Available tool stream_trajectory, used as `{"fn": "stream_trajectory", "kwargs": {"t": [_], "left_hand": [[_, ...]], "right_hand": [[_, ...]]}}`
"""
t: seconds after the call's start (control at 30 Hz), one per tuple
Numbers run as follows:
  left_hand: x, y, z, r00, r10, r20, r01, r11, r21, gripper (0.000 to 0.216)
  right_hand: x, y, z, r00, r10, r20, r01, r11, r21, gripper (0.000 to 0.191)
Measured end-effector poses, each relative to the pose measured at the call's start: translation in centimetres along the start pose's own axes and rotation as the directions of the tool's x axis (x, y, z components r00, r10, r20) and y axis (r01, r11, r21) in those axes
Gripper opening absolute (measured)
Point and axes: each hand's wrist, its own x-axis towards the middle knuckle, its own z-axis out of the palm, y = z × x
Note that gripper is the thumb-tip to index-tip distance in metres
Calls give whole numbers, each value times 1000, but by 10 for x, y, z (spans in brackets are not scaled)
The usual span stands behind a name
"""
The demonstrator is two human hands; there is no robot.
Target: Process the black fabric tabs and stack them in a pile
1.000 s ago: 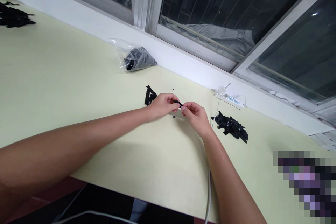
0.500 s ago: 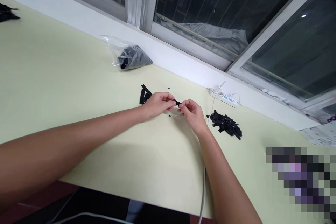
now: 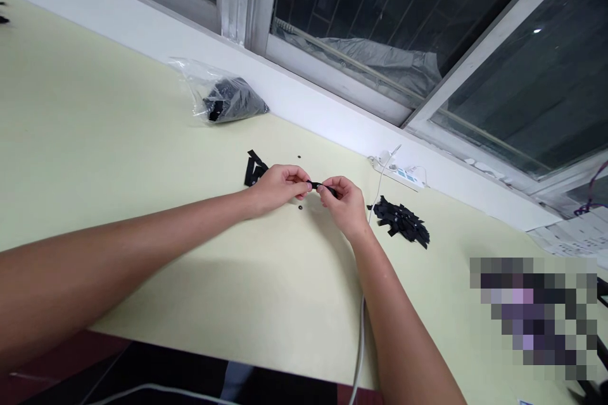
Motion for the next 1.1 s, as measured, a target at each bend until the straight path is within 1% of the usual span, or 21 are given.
{"fn": "stream_trajectory", "kwargs": {"t": [0.13,0.2,0.23,0.3,0.33,0.37,0.4,0.43,0.5,0.53,0.6,0.73,0.9,1.0,1.1], "left_hand": [[1,-2,0,1000,18,13,-18,1000,14,18],[2,-2,-2,1000,24,2,-24,999,41,16],[3,-2,-3,999,47,-19,-46,996,80,15],[3,-1,-7,988,143,-62,-125,964,233,13],[2,-1,-9,977,206,-49,-178,925,335,12],[1,-1,-12,965,261,4,-237,870,432,12],[-1,0,-15,952,293,92,-298,807,510,12],[-2,0,-17,936,294,194,-352,747,564,12],[-6,1,-21,897,240,371,-432,658,617,11],[-7,2,-23,882,203,425,-451,626,636,11],[-8,5,-24,867,137,480,-463,577,672,15],[-8,11,-23,853,74,517,-472,533,702,20],[-12,13,-20,869,34,494,-443,498,745,11],[-12,10,-19,869,55,492,-456,477,752,8],[-10,5,-18,865,108,491,-480,465,744,9]], "right_hand": [[-1,-2,-1,999,-35,26,36,998,-45,31],[-2,-3,-3,999,-46,12,47,995,-85,30],[-1,-3,-4,999,-50,-8,49,994,-97,30],[0,-2,-6,997,-57,-61,51,993,-106,29],[0,-1,-8,994,-61,-89,51,993,-107,29],[1,0,-9,991,-64,-115,52,993,-107,29],[2,1,-10,989,-66,-136,51,993,-108,29],[2,1,-11,986,-66,-152,50,993,-110,29],[3,2,-11,983,-65,-172,46,993,-111,28],[3,2,-11,983,-63,-174,43,993,-112,28],[2,2,-10,984,-59,-169,39,992,-119,28],[1,1,-8,987,-65,-149,44,989,-143,29],[0,2,-6,988,-80,-132,60,987,-151,28],[0,3,-6,992,-68,-109,55,991,-121,26],[0,2,-5,996,-33,-82,31,999,-27,26]]}}
